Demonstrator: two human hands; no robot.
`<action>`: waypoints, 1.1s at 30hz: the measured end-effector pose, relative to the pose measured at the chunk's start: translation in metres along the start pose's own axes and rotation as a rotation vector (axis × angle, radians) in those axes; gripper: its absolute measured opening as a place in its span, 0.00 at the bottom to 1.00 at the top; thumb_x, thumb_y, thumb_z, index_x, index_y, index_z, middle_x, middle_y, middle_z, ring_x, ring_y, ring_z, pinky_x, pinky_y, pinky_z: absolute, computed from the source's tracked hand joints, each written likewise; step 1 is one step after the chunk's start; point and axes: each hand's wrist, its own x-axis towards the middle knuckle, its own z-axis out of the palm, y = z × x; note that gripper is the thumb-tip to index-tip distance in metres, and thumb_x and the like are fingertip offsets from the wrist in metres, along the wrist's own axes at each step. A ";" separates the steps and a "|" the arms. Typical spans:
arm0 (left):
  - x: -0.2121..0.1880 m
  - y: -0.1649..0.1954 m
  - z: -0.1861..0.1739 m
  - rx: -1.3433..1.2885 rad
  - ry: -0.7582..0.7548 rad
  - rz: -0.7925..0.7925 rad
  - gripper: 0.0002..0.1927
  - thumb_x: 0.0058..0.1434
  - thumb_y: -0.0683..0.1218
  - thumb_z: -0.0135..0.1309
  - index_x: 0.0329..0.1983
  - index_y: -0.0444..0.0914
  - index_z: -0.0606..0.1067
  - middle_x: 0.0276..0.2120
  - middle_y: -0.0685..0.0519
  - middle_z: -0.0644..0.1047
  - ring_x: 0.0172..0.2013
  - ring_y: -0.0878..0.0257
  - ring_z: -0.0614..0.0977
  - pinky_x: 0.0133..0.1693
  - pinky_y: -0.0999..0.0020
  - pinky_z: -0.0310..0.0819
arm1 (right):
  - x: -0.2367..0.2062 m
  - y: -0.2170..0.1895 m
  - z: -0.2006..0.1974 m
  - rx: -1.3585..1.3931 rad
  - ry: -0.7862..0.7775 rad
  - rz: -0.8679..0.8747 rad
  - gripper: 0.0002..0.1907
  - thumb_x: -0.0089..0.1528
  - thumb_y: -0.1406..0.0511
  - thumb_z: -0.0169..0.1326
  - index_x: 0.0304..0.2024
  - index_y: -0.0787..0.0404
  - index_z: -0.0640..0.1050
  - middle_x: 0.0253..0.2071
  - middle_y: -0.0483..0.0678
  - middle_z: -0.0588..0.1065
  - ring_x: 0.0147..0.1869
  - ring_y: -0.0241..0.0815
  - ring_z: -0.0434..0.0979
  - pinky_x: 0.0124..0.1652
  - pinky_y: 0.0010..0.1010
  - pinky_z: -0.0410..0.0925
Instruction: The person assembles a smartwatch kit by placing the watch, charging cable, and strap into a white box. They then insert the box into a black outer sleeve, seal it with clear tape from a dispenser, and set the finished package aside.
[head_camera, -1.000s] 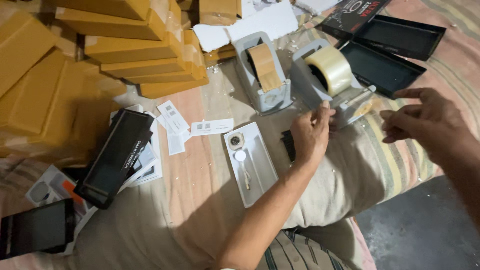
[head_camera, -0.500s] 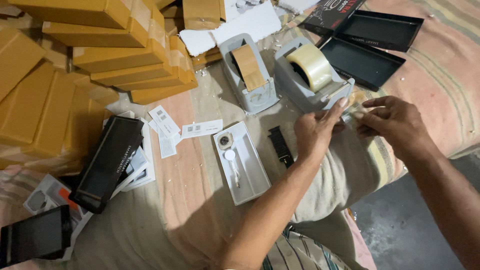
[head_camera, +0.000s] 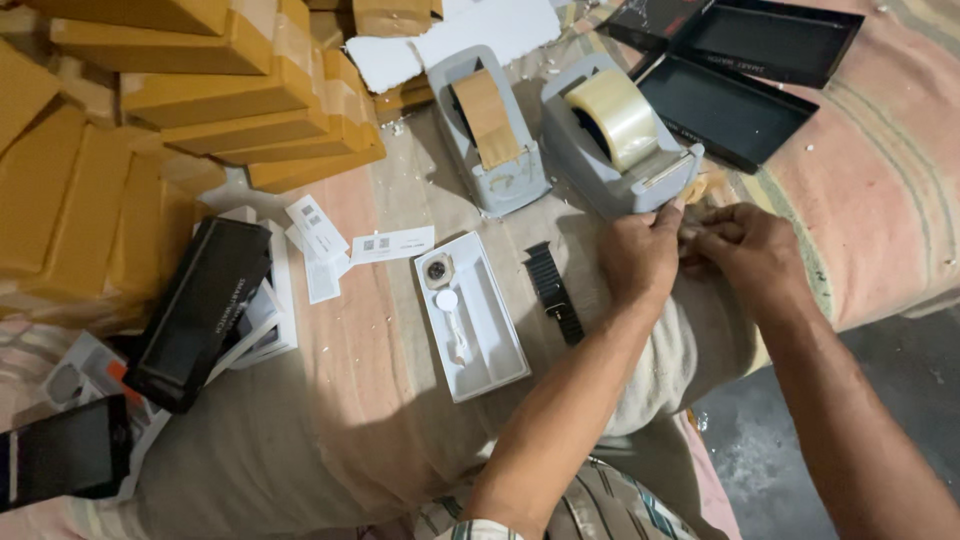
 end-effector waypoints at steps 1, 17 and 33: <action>0.002 -0.001 0.000 0.013 -0.014 -0.011 0.25 0.65 0.59 0.57 0.32 0.31 0.83 0.23 0.38 0.79 0.26 0.47 0.82 0.34 0.55 0.74 | -0.006 0.000 -0.001 -0.118 0.033 0.005 0.14 0.65 0.71 0.58 0.51 0.73 0.74 0.39 0.55 0.80 0.39 0.43 0.82 0.38 0.30 0.74; -0.083 -0.038 -0.182 0.300 -0.118 0.648 0.33 0.75 0.67 0.38 0.71 0.42 0.72 0.76 0.34 0.61 0.74 0.40 0.63 0.74 0.47 0.55 | -0.083 -0.038 0.067 0.033 -0.240 -0.141 0.20 0.62 0.69 0.59 0.56 0.70 0.76 0.29 0.50 0.76 0.28 0.36 0.72 0.27 0.30 0.65; -0.116 -0.102 -0.281 0.636 0.122 0.554 0.41 0.60 0.68 0.61 0.67 0.37 0.72 0.70 0.35 0.62 0.74 0.37 0.59 0.75 0.35 0.45 | -0.070 -0.072 0.170 -0.482 -0.492 -0.179 0.29 0.59 0.67 0.60 0.64 0.65 0.73 0.31 0.54 0.78 0.32 0.42 0.76 0.30 0.35 0.68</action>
